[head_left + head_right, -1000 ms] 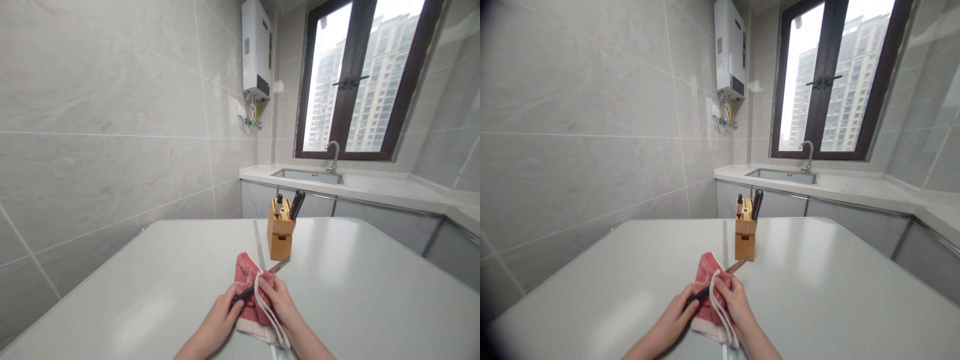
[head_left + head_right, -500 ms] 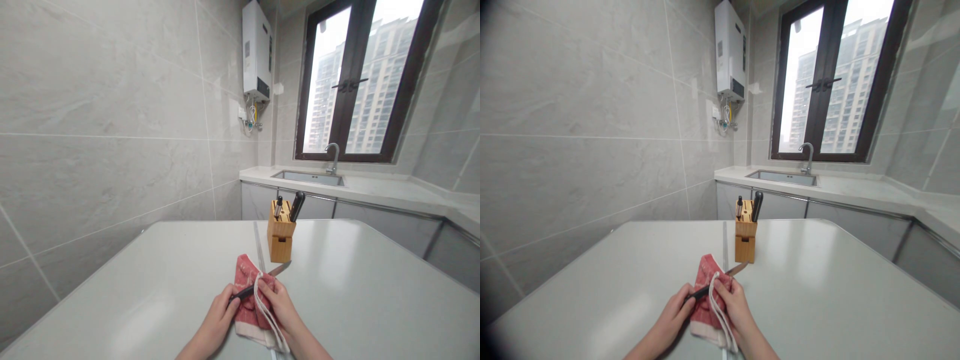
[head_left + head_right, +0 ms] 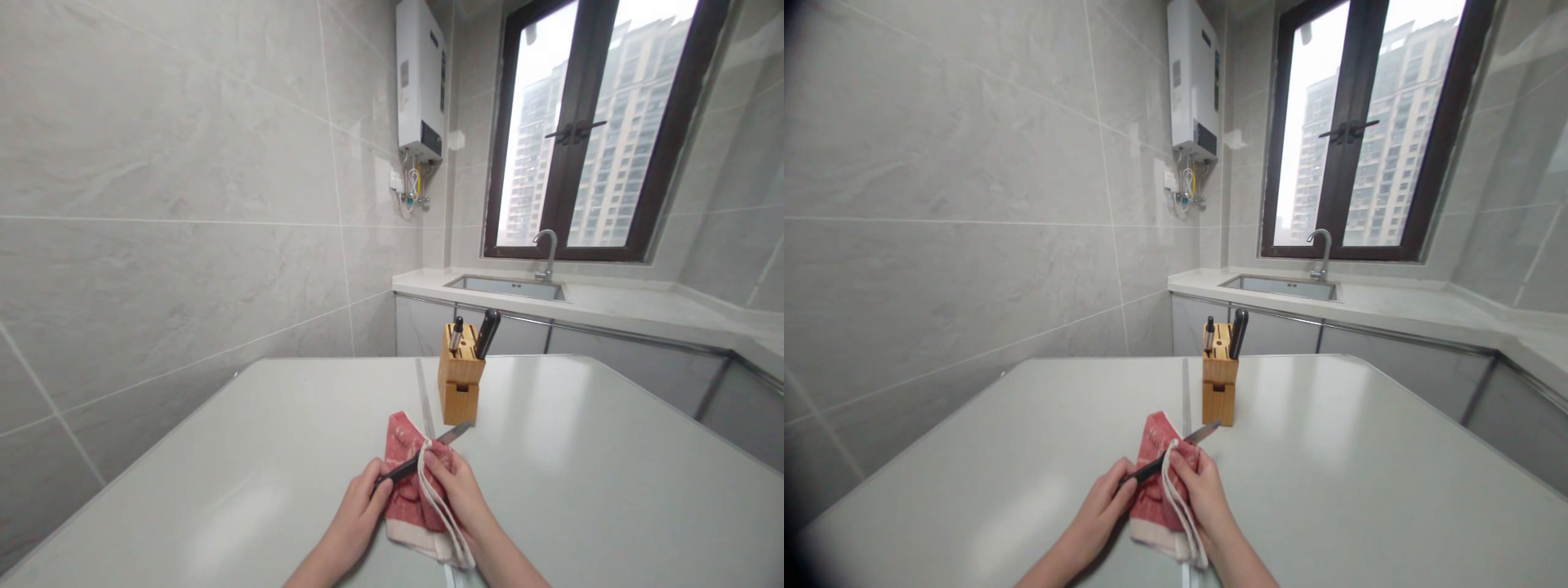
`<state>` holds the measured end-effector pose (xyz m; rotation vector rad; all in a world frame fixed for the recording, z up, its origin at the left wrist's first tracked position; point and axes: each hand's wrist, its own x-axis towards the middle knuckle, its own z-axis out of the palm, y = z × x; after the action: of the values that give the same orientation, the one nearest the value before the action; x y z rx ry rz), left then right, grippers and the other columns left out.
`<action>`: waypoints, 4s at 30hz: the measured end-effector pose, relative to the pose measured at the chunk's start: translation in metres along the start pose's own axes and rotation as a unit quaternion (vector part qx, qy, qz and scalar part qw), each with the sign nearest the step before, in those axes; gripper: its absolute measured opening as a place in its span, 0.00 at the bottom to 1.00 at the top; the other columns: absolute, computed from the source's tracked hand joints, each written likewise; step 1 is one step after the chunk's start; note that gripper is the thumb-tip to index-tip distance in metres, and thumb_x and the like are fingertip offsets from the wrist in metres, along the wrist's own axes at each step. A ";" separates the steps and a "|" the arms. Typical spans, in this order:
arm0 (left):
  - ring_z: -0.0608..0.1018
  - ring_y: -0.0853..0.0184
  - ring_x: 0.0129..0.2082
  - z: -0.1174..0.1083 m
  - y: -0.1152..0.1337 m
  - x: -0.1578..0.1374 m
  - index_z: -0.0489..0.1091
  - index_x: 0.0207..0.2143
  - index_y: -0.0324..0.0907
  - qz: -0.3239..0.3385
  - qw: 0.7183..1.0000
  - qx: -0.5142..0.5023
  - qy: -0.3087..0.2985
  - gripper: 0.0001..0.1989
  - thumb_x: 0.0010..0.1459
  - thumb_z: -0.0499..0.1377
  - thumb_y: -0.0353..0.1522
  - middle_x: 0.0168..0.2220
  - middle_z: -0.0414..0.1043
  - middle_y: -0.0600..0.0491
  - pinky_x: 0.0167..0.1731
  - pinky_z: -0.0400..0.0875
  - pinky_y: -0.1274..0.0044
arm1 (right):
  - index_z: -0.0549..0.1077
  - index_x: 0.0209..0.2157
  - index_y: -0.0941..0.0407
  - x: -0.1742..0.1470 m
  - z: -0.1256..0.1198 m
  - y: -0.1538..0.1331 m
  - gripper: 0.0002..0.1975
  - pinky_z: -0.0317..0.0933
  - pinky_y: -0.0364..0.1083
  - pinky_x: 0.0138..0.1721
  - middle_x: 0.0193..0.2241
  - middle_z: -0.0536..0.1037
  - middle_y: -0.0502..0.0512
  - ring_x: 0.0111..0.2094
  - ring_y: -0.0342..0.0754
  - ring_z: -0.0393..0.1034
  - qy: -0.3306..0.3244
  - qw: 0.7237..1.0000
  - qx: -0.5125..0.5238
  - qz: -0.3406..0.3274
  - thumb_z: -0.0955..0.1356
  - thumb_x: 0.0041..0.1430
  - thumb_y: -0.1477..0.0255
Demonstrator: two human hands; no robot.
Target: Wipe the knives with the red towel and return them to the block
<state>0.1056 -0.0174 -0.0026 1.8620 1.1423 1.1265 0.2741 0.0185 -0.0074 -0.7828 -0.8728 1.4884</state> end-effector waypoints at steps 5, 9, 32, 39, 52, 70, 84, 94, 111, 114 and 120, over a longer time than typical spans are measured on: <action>0.62 0.70 0.24 0.001 -0.011 0.002 0.60 0.29 0.41 -0.046 0.997 -0.046 0.032 0.15 0.60 0.47 0.42 0.23 0.59 0.58 0.26 0.57 0.80 | 0.74 0.35 0.60 0.003 -0.004 0.002 0.19 0.65 0.45 0.34 0.25 0.78 0.52 0.28 0.47 0.72 0.006 1.000 -0.024 -0.008 0.73 0.42 0.63; 0.56 0.73 0.22 0.002 -0.015 0.003 0.58 0.29 0.41 -0.078 0.991 -0.105 0.041 0.16 0.60 0.46 0.44 0.22 0.51 0.61 0.22 0.53 0.82 | 0.75 0.35 0.60 0.003 -0.006 0.002 0.19 0.64 0.46 0.37 0.27 0.79 0.54 0.31 0.48 0.72 0.001 1.000 -0.028 -0.003 0.72 0.43 0.61; 0.69 0.67 0.31 0.000 0.000 -0.002 0.65 0.33 0.41 -0.004 0.999 0.039 -0.033 0.13 0.62 0.46 0.38 0.31 0.69 0.53 0.33 0.61 0.79 | 0.71 0.29 0.60 0.000 0.000 0.004 0.17 0.63 0.45 0.26 0.20 0.75 0.51 0.20 0.45 0.68 -0.038 0.999 -0.007 0.017 0.72 0.43 0.61; 0.71 0.67 0.33 -0.001 0.010 0.000 0.66 0.33 0.41 0.013 1.000 -0.007 -0.022 0.12 0.62 0.46 0.36 0.32 0.71 0.53 0.36 0.62 0.79 | 0.71 0.29 0.60 -0.001 0.003 0.002 0.17 0.64 0.45 0.26 0.21 0.77 0.53 0.21 0.46 0.70 -0.029 0.999 0.029 0.023 0.73 0.41 0.62; 0.65 0.69 0.27 -0.001 -0.004 0.001 0.63 0.30 0.40 -0.022 0.999 -0.031 0.032 0.13 0.61 0.47 0.38 0.25 0.64 0.56 0.29 0.59 0.79 | 0.72 0.34 0.60 -0.002 0.004 -0.002 0.16 0.66 0.46 0.34 0.27 0.80 0.55 0.28 0.48 0.74 -0.043 0.998 0.037 0.018 0.73 0.44 0.66; 0.62 0.70 0.26 -0.002 -0.007 0.002 0.61 0.29 0.40 -0.053 0.997 -0.030 0.044 0.15 0.61 0.46 0.41 0.24 0.58 0.58 0.29 0.57 0.79 | 0.73 0.32 0.60 -0.005 0.004 0.000 0.16 0.63 0.45 0.34 0.26 0.78 0.55 0.26 0.47 0.71 -0.093 0.995 -0.024 0.013 0.70 0.48 0.61; 0.73 0.65 0.34 -0.003 0.010 0.001 0.67 0.33 0.40 0.012 1.000 -0.009 -0.023 0.14 0.62 0.46 0.38 0.32 0.73 0.51 0.37 0.63 0.77 | 0.71 0.36 0.59 -0.007 0.006 0.003 0.16 0.64 0.48 0.34 0.28 0.78 0.55 0.29 0.49 0.73 -0.084 0.993 0.062 0.048 0.70 0.48 0.63; 0.74 0.65 0.34 -0.002 0.016 0.001 0.68 0.33 0.41 0.014 1.000 -0.023 -0.013 0.14 0.62 0.46 0.37 0.33 0.74 0.50 0.39 0.64 0.77 | 0.70 0.35 0.57 -0.010 0.012 -0.002 0.15 0.65 0.48 0.30 0.21 0.77 0.51 0.21 0.48 0.72 -0.061 0.992 0.089 0.061 0.71 0.47 0.63; 0.74 0.64 0.35 -0.003 0.014 0.001 0.69 0.33 0.41 0.017 1.000 -0.021 0.006 0.14 0.62 0.47 0.37 0.34 0.74 0.50 0.39 0.63 0.76 | 0.70 0.33 0.58 -0.007 0.007 0.000 0.13 0.65 0.47 0.29 0.21 0.78 0.52 0.22 0.49 0.73 -0.062 0.995 0.059 0.046 0.71 0.48 0.65; 0.73 0.63 0.35 -0.003 0.012 0.001 0.69 0.33 0.41 0.013 1.000 -0.019 0.015 0.14 0.61 0.47 0.37 0.34 0.74 0.50 0.39 0.63 0.76 | 0.71 0.33 0.59 -0.006 0.006 0.000 0.14 0.66 0.47 0.33 0.25 0.79 0.53 0.26 0.49 0.74 -0.049 0.996 0.062 0.036 0.72 0.46 0.66; 0.71 0.64 0.32 -0.003 0.003 0.002 0.67 0.32 0.40 -0.014 0.999 0.003 0.051 0.15 0.60 0.47 0.40 0.30 0.71 0.51 0.35 0.62 0.77 | 0.72 0.34 0.59 -0.005 0.005 0.001 0.15 0.65 0.48 0.38 0.29 0.79 0.54 0.31 0.50 0.74 -0.048 0.995 0.079 0.037 0.72 0.45 0.67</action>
<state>0.1041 -0.0167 0.0016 1.8048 1.2251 1.2160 0.2699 0.0129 -0.0060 -0.6371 -0.7929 1.6512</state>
